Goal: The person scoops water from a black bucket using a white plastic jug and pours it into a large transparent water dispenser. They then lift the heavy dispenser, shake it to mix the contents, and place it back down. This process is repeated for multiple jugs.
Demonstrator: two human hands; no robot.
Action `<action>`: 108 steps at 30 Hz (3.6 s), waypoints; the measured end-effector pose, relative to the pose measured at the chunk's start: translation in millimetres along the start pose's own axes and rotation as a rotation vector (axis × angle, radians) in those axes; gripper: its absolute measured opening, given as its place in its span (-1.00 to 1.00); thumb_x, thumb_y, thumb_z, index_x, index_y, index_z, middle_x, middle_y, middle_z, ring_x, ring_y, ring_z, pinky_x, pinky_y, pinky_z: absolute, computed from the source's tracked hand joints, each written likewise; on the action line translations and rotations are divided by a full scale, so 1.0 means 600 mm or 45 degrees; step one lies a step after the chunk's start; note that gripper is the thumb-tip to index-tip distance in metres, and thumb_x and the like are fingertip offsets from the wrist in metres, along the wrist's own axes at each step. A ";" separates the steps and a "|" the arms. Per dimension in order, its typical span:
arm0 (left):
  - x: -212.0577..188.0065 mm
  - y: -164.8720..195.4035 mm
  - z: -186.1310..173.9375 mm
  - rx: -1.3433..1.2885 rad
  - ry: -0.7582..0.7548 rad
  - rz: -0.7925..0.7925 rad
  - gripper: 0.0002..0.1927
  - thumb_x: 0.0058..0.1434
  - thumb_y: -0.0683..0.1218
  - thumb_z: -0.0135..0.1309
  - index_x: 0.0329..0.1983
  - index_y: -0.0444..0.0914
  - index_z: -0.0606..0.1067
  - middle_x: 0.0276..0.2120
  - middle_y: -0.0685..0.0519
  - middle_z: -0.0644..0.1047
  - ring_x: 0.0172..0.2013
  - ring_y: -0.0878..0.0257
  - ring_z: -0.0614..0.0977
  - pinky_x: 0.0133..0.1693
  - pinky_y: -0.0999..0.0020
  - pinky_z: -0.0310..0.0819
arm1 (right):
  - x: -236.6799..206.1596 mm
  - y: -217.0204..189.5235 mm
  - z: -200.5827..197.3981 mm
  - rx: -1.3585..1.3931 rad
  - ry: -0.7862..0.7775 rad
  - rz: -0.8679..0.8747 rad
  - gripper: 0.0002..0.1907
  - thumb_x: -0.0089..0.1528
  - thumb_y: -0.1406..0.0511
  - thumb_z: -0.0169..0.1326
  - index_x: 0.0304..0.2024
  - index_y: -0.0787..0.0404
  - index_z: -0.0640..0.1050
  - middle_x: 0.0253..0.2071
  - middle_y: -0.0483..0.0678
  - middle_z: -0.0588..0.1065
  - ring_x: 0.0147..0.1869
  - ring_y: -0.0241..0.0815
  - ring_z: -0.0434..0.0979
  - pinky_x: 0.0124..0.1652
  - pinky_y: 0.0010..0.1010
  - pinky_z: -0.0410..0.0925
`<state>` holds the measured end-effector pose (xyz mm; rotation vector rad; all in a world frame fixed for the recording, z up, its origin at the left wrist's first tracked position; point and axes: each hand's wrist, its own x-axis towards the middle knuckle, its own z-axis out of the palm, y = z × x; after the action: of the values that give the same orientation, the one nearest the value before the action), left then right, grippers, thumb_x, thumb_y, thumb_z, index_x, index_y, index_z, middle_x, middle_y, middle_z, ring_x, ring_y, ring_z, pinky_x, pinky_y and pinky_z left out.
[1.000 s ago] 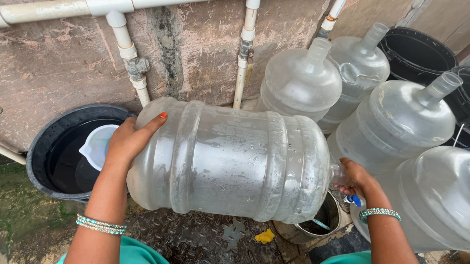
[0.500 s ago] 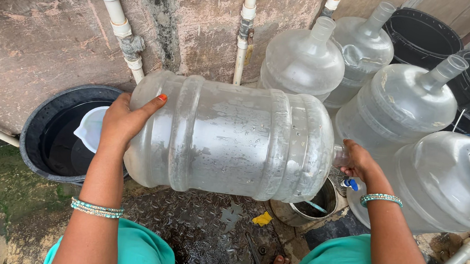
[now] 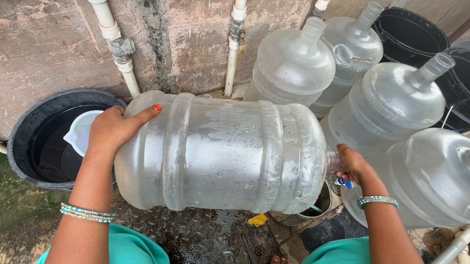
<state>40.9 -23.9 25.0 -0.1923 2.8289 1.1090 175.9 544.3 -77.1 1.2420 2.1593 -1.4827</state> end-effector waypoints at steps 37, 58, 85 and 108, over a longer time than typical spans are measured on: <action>-0.008 0.011 0.003 -0.843 -0.030 0.207 -0.11 -0.11 0.22 0.33 0.18 -0.44 0.46 -0.12 -0.25 0.62 -0.22 0.00 0.72 -0.13 0.18 0.60 | -0.015 -0.017 -0.021 0.388 0.002 -0.290 -0.44 0.38 0.01 -0.29 -0.04 0.39 0.45 -0.37 0.13 0.54 -0.53 -0.15 0.48 -0.59 -0.48 0.28; -0.013 0.023 0.018 -0.530 -0.033 0.060 -0.12 -0.13 0.32 0.29 0.05 -0.46 0.57 -0.21 -0.28 0.66 -0.27 -0.05 0.73 -0.17 0.17 0.57 | -0.006 0.004 -0.024 0.096 -0.031 -0.012 -0.43 0.36 -0.02 -0.28 -0.02 0.35 0.43 -0.36 0.10 0.52 -0.56 -0.22 0.43 -0.57 -0.46 0.35; -0.032 0.048 0.011 -0.371 -0.014 0.055 -0.06 -0.15 0.40 0.24 0.01 -0.48 0.58 -0.25 -0.34 0.66 -0.30 -0.14 0.74 -0.18 0.12 0.59 | -0.016 0.012 -0.031 0.127 -0.053 -0.032 -0.43 0.35 -0.03 -0.26 0.04 0.34 0.41 -0.37 0.08 0.53 -0.56 -0.25 0.42 -0.54 -0.46 0.36; -0.017 0.026 0.011 -0.381 0.020 0.022 -0.09 -0.12 0.38 0.25 0.04 -0.44 0.58 -0.21 -0.31 0.66 -0.26 -0.10 0.74 -0.13 0.16 0.57 | -0.014 0.009 -0.021 0.230 -0.148 -0.047 -0.46 0.33 0.00 -0.22 0.30 0.01 0.27 -0.23 0.05 0.54 -0.53 -0.23 0.42 -0.52 -0.47 0.38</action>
<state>48.7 -7.1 32.0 -0.1987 2.6680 1.5377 188.3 551.3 -69.9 1.1446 2.0213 -1.7528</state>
